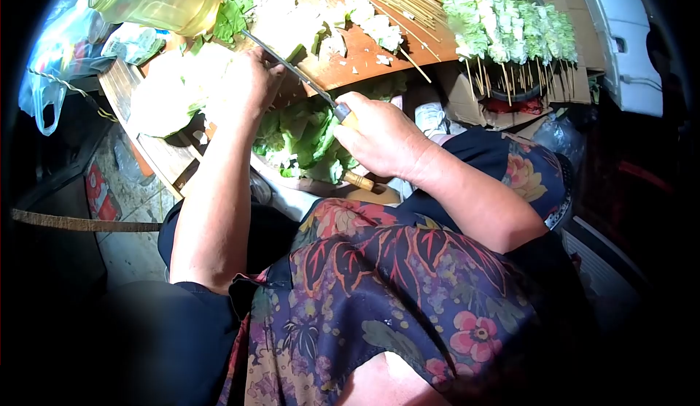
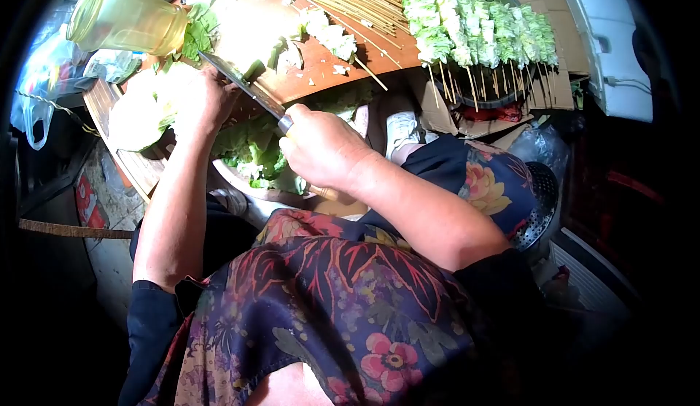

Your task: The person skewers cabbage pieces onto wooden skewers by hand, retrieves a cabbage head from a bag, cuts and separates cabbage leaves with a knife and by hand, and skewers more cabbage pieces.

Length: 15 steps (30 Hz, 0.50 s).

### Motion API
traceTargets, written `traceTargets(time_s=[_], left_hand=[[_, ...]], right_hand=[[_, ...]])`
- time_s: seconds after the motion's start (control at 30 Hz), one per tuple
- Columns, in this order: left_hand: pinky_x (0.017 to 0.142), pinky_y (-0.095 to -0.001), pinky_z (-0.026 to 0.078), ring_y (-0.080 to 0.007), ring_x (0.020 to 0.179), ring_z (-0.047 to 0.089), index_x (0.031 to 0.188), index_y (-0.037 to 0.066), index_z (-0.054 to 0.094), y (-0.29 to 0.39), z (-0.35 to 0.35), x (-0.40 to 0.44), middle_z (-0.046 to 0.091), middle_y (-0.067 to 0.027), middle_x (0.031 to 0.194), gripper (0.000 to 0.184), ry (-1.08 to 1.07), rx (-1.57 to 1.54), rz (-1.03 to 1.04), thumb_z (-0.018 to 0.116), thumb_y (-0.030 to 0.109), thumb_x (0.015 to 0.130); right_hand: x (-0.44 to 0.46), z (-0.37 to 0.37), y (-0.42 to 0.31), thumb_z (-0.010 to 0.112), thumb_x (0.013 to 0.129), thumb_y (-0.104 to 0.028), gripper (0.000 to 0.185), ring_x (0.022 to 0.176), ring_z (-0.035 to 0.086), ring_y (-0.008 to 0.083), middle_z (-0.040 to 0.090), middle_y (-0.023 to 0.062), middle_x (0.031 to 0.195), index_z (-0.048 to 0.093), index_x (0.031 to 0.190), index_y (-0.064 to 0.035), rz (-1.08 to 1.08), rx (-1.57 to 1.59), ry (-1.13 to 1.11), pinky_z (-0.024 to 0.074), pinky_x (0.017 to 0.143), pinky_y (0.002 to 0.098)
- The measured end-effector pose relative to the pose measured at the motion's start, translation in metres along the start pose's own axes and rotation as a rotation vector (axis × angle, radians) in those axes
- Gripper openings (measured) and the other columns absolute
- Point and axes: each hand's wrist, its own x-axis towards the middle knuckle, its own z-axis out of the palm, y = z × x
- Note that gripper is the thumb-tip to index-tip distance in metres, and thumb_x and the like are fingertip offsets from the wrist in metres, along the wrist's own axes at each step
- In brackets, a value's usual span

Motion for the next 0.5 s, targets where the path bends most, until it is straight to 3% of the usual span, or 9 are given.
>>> traceTargets(time_s=[0.03, 0.1, 0.2, 0.27, 0.37, 0.5], left_hand=[[0.071, -0.0396, 0.051, -0.0302, 0.075, 0.066, 0.092, 0.007, 0.067, -0.001, 0.001, 0.002, 0.068, -0.015, 0.081, 0.022, -0.01, -0.007, -0.006, 0.073, 0.019, 0.075], [0.07, -0.0394, 0.051, -0.0301, 0.075, 0.066, 0.092, 0.007, 0.068, -0.002, 0.001, 0.003, 0.068, -0.015, 0.081, 0.021, -0.022, -0.014, -0.013, 0.073, 0.019, 0.075], [0.071, -0.0387, 0.051, -0.0294, 0.076, 0.067, 0.091, 0.007, 0.068, 0.0, -0.002, 0.003, 0.068, -0.0148, 0.081, 0.021, -0.03, -0.022, -0.041, 0.073, 0.02, 0.075], [0.078, -0.0383, 0.05, -0.0304, 0.089, 0.066, 0.105, 0.009, 0.067, -0.001, -0.006, 0.004, 0.069, -0.0157, 0.094, 0.033, -0.125, 0.032, -0.029, 0.067, 0.033, 0.083], [0.074, -0.0354, 0.051, -0.0266, 0.081, 0.067, 0.095, 0.006, 0.068, -0.013, 0.002, 0.008, 0.069, -0.0144, 0.088, 0.022, -0.109, -0.046, -0.035, 0.067, 0.022, 0.081], [0.078, -0.034, 0.05, -0.0251, 0.084, 0.067, 0.1, 0.005, 0.067, -0.04, 0.014, 0.021, 0.069, -0.0136, 0.09, 0.027, -0.173, -0.193, -0.164, 0.066, 0.023, 0.081]], right_hand=[[0.005, 0.0, 0.001, 0.055, 0.086, -0.025, 0.036, 0.081, 0.062, 0.0396, 0.063, 0.0237, 0.083, 0.052, 0.113, -0.0013, 0.0, 0.0, -0.001, 0.0488, 0.073, 0.0434], [0.018, 0.0, 0.002, 0.054, 0.085, -0.023, 0.031, 0.081, 0.062, 0.0403, 0.062, 0.0242, 0.083, 0.052, 0.106, -0.0004, 0.284, 0.151, -0.055, 0.0489, 0.073, 0.0432], [0.027, -0.003, 0.002, 0.054, 0.085, -0.022, 0.027, 0.083, 0.062, 0.0402, 0.061, 0.0243, 0.083, 0.051, 0.1, 0.0006, 0.295, 0.142, -0.082, 0.049, 0.074, 0.043], [0.031, 0.007, 0.008, 0.055, 0.085, -0.021, 0.025, 0.085, 0.062, 0.0394, 0.061, 0.0237, 0.085, 0.051, 0.098, 0.0003, 0.308, 0.131, -0.079, 0.0489, 0.075, 0.043], [0.031, 0.017, 0.017, 0.056, 0.084, -0.021, 0.026, 0.087, 0.062, 0.0387, 0.062, 0.0232, 0.086, 0.052, 0.099, 0.0, 0.275, 0.133, -0.02, 0.0487, 0.076, 0.0429], [0.029, 0.022, 0.027, 0.058, 0.083, -0.021, 0.031, 0.087, 0.062, 0.0378, 0.063, 0.0219, 0.088, 0.053, 0.107, -0.0021, 0.261, 0.188, -0.009, 0.0487, 0.076, 0.0422]])
